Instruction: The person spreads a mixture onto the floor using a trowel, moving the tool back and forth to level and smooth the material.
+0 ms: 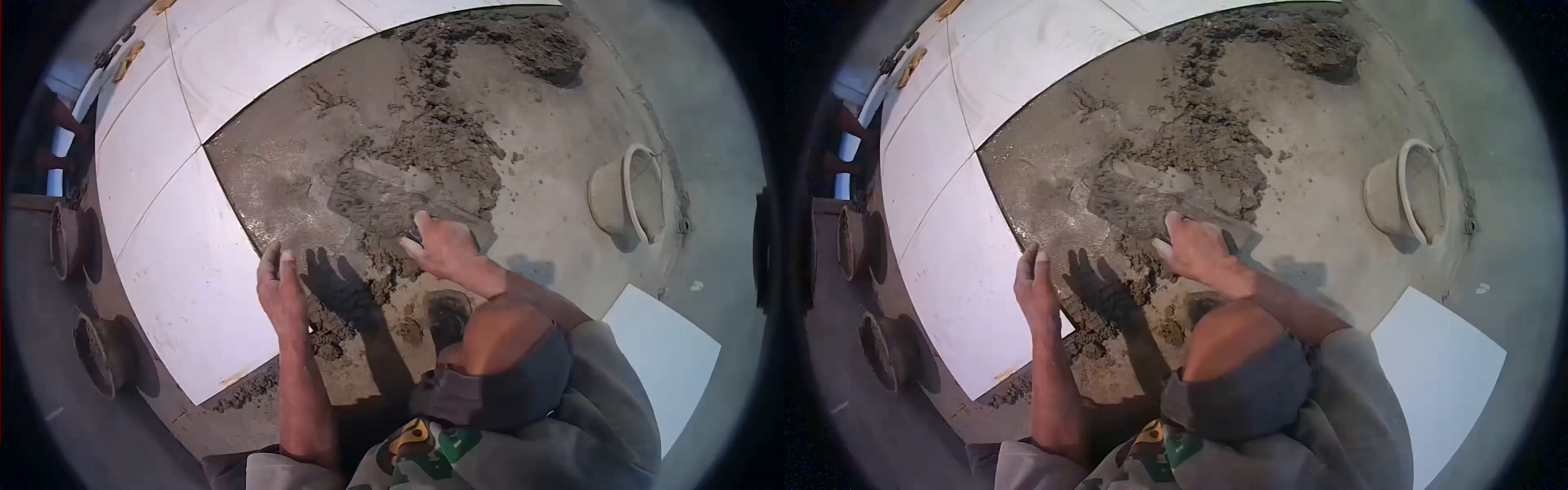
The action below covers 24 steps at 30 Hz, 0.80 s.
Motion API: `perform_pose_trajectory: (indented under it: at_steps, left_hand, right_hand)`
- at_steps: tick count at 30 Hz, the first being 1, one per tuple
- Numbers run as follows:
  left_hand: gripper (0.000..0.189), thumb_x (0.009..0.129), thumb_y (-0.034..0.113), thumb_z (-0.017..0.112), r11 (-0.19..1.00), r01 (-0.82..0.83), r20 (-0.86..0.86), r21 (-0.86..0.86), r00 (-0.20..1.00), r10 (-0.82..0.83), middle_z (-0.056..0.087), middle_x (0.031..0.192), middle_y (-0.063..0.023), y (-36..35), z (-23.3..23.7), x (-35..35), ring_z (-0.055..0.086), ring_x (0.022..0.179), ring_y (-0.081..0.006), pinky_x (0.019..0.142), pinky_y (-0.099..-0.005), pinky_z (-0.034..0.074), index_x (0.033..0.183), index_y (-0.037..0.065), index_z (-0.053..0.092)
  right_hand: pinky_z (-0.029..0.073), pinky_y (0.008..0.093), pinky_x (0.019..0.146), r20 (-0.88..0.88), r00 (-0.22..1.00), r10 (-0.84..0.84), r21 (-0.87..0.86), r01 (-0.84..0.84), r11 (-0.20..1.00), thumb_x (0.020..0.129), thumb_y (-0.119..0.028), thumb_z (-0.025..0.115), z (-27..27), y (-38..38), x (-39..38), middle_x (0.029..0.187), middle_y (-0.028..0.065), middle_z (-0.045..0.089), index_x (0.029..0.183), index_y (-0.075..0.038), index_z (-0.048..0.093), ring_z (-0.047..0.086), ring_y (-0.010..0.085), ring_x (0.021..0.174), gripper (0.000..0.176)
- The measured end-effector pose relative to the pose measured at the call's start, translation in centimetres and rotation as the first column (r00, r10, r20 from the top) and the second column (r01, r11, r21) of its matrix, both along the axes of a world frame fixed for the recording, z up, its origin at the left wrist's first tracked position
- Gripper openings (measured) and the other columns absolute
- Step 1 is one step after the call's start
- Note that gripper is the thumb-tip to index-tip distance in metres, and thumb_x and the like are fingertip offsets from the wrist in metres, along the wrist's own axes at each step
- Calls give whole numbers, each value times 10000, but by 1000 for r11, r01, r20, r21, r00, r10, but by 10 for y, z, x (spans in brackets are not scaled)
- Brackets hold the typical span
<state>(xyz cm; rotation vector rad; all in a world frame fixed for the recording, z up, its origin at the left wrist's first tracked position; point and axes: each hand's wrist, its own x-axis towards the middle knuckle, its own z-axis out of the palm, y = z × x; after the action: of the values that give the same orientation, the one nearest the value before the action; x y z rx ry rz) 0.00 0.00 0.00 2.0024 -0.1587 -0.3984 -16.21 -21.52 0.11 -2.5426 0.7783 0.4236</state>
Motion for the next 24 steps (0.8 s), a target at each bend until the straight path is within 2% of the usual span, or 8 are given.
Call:
perform_pose_trajectory:
  at_steps: [3,5,7,9,16,19,22,24]
  left_hand:
    - [460,931,291,565,999,-20,-50,36,998,22,571,1239,-194,-1,7,-3,548,1148,-271,994,-363,417,1265,-24,540]
    - [459,934,289,561,1000,-7,-67,8,998,8,574,1232,-188,-13,5,-2,548,1143,-268,987,-365,420,1265,-28,539]
    - [489,935,287,572,1000,27,-95,-1,995,-27,555,1273,-173,-21,6,3,509,1194,-247,1022,-357,384,1296,-38,512]
    - [483,934,284,572,1000,-13,-85,23,996,15,561,1260,-169,-26,10,4,516,1179,-245,1015,-357,387,1289,-39,517]
    - [496,929,300,571,1000,-20,-135,3,991,20,558,1262,-183,-25,7,2,522,1177,-262,1010,-368,394,1286,-40,517]
    - [480,931,292,567,999,29,-69,14,997,-28,553,1267,-193,-6,5,6,528,1174,-271,1002,-367,405,1279,-35,523]
    - [457,927,289,571,998,53,-41,47,998,-51,554,1265,-191,3,3,5,523,1181,-271,1008,-368,399,1265,-17,545]
    - [451,926,285,570,998,58,-37,29,998,-57,555,1263,-192,7,9,0,524,1179,-273,1009,-369,398,1263,-15,548]
  right_hand:
    - [517,461,739,5,994,-113,372,103,922,886,-427,587,-1,7,8,852,209,635,1082,55,481,656,279,674,532]
    - [525,462,687,-185,951,-250,758,299,579,910,-376,550,12,7,21,860,211,635,1089,87,473,640,300,629,502]
    - [531,466,643,-86,976,-201,665,207,718,933,-356,523,-4,10,25,807,205,646,1115,92,462,644,306,629,488]
    - [534,468,646,18,996,82,146,-84,986,945,-372,498,-12,8,29,728,191,644,1145,95,443,650,315,638,511]
    - [514,483,585,-122,993,4,-36,-8,999,951,-414,455,-11,-51,17,691,196,629,1108,22,388,642,371,631,468]
    - [512,481,591,-145,968,-204,-148,182,972,942,-416,470,-1,-88,-6,713,185,640,1089,11,411,634,387,634,455]
    - [514,496,656,-84,990,-113,-309,82,948,939,-440,461,-20,-108,-28,792,207,653,1062,13,436,641,405,718,470]
    - [508,509,722,-80,970,-228,-327,191,926,933,-449,465,-26,-100,-31,849,244,647,1046,15,455,637,419,810,478]
